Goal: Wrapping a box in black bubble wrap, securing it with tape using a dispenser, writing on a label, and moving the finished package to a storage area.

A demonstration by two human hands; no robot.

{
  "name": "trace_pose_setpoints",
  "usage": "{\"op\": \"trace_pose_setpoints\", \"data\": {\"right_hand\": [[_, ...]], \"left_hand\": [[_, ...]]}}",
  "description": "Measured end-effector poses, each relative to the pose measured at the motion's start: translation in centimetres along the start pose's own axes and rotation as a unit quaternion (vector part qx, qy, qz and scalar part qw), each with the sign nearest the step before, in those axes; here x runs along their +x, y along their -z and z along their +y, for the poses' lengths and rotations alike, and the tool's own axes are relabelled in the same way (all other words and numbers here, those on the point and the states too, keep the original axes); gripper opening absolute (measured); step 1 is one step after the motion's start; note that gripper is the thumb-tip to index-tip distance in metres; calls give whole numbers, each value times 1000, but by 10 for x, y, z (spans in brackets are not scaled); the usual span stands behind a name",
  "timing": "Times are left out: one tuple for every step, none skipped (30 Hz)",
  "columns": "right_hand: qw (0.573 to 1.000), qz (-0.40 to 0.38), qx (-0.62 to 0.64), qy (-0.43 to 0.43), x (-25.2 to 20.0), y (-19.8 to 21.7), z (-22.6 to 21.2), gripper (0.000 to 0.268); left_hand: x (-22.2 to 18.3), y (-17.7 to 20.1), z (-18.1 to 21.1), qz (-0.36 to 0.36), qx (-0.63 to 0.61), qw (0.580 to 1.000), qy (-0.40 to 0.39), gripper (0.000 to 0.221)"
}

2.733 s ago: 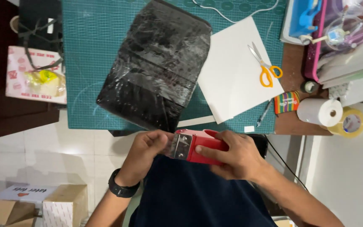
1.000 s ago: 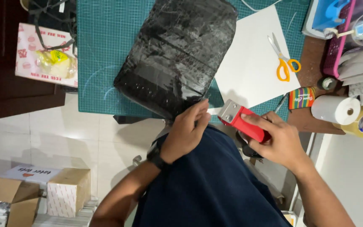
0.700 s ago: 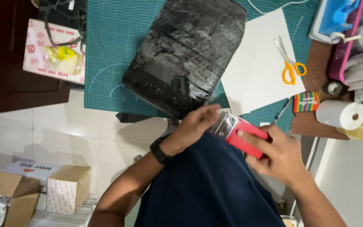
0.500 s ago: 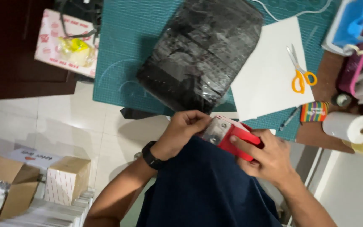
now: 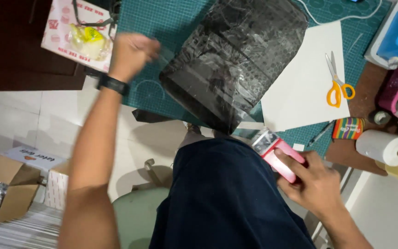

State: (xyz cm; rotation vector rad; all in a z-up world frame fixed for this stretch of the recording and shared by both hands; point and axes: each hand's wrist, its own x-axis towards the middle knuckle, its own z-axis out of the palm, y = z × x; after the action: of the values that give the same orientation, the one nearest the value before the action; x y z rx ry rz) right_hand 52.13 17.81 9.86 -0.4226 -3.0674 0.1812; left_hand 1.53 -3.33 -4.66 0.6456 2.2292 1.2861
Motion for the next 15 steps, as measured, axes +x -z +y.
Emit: {"op": "trace_pose_setpoints", "data": {"right_hand": [[999, -35, -18, -13, 4, 0, -7, 58], [996, -71, -35, -27, 7, -1, -13, 62], [996, -73, -36, -37, 18, -1, -15, 62], [991, -126, -29, -37, 29, -2, -17, 63], [983, -181, -21, -39, 39, -1, -22, 65], [981, -186, -21, -52, 53, 4, -28, 65], [975, -218, -10, -48, 69, 9, -31, 66], [967, -250, 3, -44, 85, 14, -34, 67], [967, -250, 3, -54, 102, 19, -32, 67], [935, -347, 33, -67, 118, 24, -28, 62], [893, -438, 66, -78, 133, 28, -24, 59], [893, -436, 71, -85, 136, 14, -16, 59], [859, -502, 16, -97, 141, 0, -9, 47], [818, -564, -37, -108, 147, -13, -1, 39], [819, -561, -38, -116, 139, -17, 8, 39]], "left_hand": [[-4, -16, -9, -37, -38, 999, 11, 14], [-10, -33, -17, -74, -76, 994, 22, 22], [-9, -41, -31, -85, -76, 993, 21, 22], [-8, -50, -45, -59, -60, 996, -32, 13], [-9, -57, -61, -35, -47, 995, -84, 15], [-6, -58, -75, -48, -50, 994, -85, 15], [-1, -60, -89, -29, -80, 996, -14, 37], [4, -63, -101, -10, -107, 992, 58, 68], [-5, -50, -72, -19, -107, 993, 55, 68], [-16, -38, -43, 10, -98, 995, 32, 81], [-26, -25, -13, 40, -86, 995, 8, 96], [-41, -29, 17, 32, -83, 996, 5, 96], [-53, -32, 47, -6, 4, 1000, -29, 79], [-64, -33, 76, -42, 91, 993, -64, 77], [-65, -44, 80, -46, 88, 993, -70, 77]]}}
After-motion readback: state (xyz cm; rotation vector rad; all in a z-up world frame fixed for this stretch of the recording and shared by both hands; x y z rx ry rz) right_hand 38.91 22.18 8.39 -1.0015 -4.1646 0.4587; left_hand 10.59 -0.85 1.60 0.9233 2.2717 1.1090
